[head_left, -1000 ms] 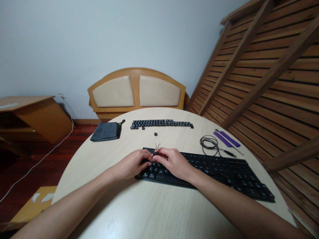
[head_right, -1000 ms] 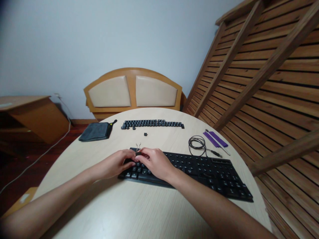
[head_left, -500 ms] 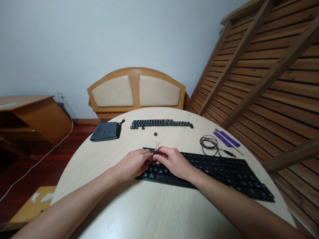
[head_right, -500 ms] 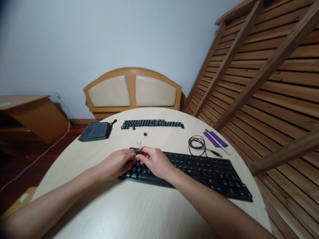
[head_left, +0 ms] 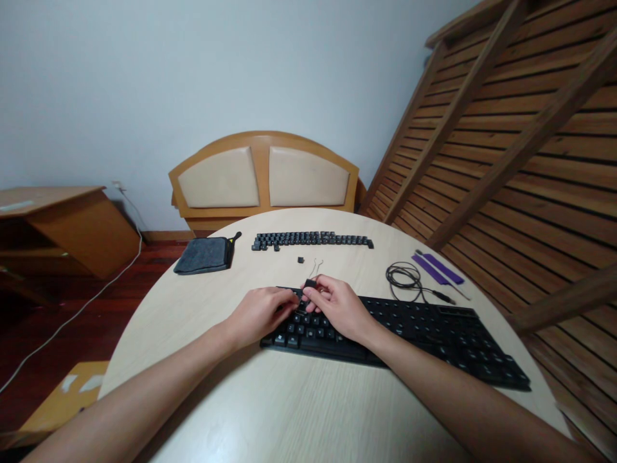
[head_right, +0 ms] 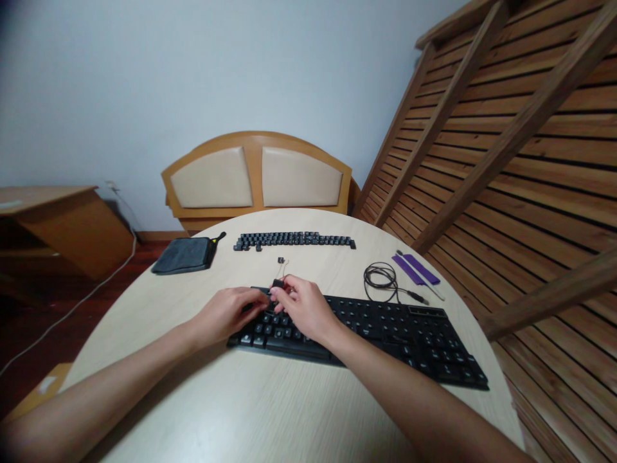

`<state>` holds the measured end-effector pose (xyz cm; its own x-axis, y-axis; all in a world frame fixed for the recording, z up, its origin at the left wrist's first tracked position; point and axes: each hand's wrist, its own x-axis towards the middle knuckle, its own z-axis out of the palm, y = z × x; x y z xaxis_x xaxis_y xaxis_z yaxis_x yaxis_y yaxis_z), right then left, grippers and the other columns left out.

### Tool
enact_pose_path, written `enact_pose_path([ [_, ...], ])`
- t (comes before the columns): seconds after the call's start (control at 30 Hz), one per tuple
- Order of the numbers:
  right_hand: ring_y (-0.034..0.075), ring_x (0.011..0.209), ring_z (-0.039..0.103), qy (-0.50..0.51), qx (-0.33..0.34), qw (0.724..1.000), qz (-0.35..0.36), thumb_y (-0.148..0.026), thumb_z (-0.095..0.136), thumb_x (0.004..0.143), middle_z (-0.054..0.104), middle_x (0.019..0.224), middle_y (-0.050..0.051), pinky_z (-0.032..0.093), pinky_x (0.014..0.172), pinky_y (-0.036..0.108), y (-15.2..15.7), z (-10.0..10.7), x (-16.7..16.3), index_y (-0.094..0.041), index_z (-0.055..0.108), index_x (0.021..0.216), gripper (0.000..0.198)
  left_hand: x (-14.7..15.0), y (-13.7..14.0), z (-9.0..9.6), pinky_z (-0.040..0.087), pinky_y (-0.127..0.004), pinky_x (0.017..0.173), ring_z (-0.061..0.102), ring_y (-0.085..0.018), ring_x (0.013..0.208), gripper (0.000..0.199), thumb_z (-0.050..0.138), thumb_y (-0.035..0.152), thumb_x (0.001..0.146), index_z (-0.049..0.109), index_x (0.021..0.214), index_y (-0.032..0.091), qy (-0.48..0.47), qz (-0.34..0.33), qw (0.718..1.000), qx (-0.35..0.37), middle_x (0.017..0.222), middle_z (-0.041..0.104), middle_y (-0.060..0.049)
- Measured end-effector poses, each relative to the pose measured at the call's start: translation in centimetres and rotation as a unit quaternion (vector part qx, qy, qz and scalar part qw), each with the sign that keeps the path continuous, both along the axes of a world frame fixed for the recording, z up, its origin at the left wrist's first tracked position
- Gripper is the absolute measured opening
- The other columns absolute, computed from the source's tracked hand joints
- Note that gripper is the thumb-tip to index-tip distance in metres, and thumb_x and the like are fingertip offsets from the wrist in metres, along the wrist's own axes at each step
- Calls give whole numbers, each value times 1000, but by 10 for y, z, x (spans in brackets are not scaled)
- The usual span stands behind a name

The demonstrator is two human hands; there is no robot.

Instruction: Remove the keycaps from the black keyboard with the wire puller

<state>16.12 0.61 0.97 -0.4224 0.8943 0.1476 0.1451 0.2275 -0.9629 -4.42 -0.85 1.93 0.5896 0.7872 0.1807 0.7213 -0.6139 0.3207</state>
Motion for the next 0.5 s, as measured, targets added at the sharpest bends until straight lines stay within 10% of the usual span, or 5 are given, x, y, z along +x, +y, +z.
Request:
enact_pose_path([
  [0.5, 17, 70, 69, -135, 75, 988, -19, -38, 54, 94, 70, 76, 3, 50, 63, 25, -12, 5, 10, -18, 61, 87, 22, 6, -14, 14, 49, -37, 81, 62, -25, 93, 16, 56, 33, 89, 62, 98, 21, 14, -6, 1000, -20, 97, 68, -6],
])
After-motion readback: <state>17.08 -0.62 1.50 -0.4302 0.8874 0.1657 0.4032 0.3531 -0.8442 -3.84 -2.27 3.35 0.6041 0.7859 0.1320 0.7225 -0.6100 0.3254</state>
